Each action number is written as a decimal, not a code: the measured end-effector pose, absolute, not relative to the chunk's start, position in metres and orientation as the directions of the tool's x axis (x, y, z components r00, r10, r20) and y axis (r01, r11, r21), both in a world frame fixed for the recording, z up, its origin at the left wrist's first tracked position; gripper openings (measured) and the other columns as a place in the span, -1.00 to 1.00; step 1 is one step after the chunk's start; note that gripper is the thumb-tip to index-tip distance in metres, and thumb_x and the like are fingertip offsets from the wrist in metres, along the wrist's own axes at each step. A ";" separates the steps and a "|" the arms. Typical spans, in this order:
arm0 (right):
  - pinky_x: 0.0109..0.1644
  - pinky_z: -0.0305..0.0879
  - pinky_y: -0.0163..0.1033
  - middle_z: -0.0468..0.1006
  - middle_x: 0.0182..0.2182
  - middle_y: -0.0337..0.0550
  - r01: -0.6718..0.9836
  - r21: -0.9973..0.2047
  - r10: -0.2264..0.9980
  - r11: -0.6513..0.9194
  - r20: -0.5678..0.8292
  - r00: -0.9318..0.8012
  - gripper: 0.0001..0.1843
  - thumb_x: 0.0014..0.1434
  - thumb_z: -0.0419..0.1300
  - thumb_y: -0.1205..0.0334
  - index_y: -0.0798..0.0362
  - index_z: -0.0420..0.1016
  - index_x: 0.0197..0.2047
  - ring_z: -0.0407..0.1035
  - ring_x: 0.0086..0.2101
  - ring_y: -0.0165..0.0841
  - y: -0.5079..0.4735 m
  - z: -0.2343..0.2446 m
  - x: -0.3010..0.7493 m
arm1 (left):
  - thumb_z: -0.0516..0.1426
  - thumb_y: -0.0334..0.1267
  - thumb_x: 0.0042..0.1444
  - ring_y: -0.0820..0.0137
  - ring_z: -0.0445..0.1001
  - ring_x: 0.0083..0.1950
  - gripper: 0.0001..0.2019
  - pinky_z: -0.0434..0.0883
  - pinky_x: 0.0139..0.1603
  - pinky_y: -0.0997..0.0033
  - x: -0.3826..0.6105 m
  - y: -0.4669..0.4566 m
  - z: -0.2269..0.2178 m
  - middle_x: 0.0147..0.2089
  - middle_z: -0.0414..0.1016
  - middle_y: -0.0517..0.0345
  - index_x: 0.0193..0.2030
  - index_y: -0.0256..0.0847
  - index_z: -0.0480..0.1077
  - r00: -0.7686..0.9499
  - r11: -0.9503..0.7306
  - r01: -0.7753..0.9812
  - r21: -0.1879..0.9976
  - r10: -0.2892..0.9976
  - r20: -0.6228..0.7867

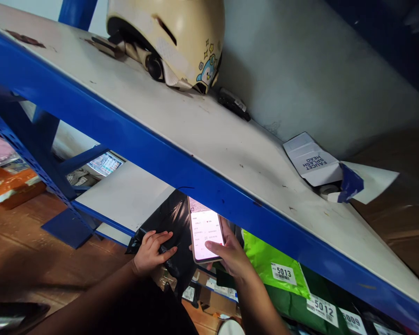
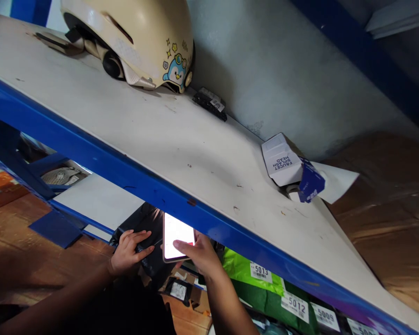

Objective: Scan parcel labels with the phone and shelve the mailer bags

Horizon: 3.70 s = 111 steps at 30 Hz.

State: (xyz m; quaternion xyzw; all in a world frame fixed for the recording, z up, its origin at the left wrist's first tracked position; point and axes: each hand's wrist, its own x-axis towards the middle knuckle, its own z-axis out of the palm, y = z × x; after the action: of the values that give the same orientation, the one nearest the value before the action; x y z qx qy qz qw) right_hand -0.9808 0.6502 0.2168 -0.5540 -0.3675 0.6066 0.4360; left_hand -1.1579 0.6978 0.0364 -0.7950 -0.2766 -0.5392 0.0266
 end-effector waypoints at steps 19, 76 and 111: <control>-0.68 0.30 -0.28 0.62 -0.19 -0.06 -0.329 -0.901 0.918 -0.284 -0.354 0.179 0.15 -0.20 0.44 0.13 -0.12 -0.16 0.33 0.55 -0.32 -0.07 0.652 0.206 -1.014 | 0.03 -0.31 0.17 0.28 0.37 -0.17 -0.80 0.18 -0.13 0.24 -1.122 0.657 0.078 -0.26 0.49 0.04 -0.32 0.04 0.46 0.227 -0.768 0.558 0.313 0.505 0.833; -0.69 0.38 -0.42 0.51 -0.15 -0.09 -0.362 -0.932 0.883 0.003 -0.167 0.439 -0.11 -0.02 0.33 0.14 -0.15 -0.08 0.27 0.55 -0.34 -0.23 0.702 0.177 -1.084 | 0.26 -0.11 -0.09 0.28 0.25 -0.25 -0.72 0.15 -0.09 0.19 -1.101 0.621 0.032 -0.38 0.48 0.15 -0.17 0.03 0.51 0.307 -0.766 0.564 0.308 0.541 0.783; -0.72 0.31 -0.44 0.65 -0.49 -0.10 0.198 -0.870 0.774 -0.451 -0.492 -0.398 -0.28 -0.01 0.33 0.05 0.00 0.21 0.18 0.55 -0.53 -0.22 0.708 0.244 -0.934 | 0.00 -0.46 0.12 0.29 0.26 0.08 -0.47 0.17 0.14 0.15 -1.145 0.619 0.047 0.07 0.37 0.08 0.15 0.24 0.28 0.406 -0.725 0.631 0.276 0.612 0.679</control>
State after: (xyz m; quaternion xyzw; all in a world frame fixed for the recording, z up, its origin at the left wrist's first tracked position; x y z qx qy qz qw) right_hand -0.9344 0.7081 0.2436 -0.5065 -0.4796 0.6849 0.2104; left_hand -1.1451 0.6193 0.0471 -0.8385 -0.3705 -0.3994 0.0118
